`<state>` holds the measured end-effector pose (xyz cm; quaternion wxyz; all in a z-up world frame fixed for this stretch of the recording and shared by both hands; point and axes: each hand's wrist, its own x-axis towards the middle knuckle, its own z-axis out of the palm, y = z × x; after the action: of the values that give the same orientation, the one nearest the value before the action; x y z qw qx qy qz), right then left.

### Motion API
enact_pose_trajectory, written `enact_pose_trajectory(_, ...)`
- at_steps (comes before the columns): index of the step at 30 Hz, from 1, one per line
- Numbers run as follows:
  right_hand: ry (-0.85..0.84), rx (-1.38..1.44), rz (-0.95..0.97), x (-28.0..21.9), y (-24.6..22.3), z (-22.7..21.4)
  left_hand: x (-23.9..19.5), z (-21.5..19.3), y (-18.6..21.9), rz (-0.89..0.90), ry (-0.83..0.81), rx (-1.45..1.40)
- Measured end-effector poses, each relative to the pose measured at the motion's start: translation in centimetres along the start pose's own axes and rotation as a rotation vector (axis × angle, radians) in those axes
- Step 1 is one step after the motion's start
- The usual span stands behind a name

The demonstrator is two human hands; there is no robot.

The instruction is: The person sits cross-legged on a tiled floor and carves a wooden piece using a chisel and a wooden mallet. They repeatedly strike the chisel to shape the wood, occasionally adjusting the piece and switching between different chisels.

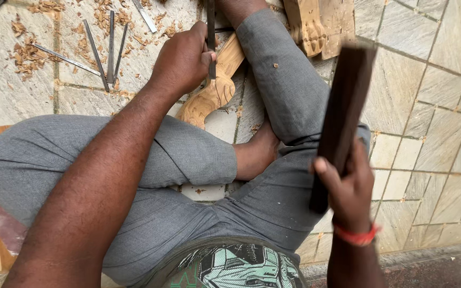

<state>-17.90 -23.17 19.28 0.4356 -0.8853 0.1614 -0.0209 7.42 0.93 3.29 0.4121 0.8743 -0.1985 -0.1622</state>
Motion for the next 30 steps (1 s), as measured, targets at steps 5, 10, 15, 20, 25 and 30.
enact_pose_trajectory(5,-0.085,-0.138,-0.441,13.2,-4.8,2.0,0.3,-0.3,0.3,0.01,-0.033,0.008)
enact_pose_trajectory(10,-0.15,-0.58,-0.512,19.7,-6.6,5.6,0.7,-0.3,0.3,0.045,-0.055,0.022)
enact_pose_trajectory(15,-0.329,-0.562,-0.399,21.1,-6.2,5.2,1.0,-0.2,0.0,0.093,-0.024,0.018)
enact_pose_trajectory(20,-0.272,-0.464,-0.636,21.5,-5.7,4.8,1.3,0.1,0.4,0.0,-0.094,0.026)
enact_pose_trajectory(25,-0.395,-0.469,-0.355,21.6,-7.4,4.4,1.1,-0.1,0.4,0.024,-0.074,0.021)
enact_pose_trajectory(30,-0.302,-0.372,-0.641,21.8,-6.9,5.1,1.4,-0.3,1.1,-0.096,-0.15,-0.016)
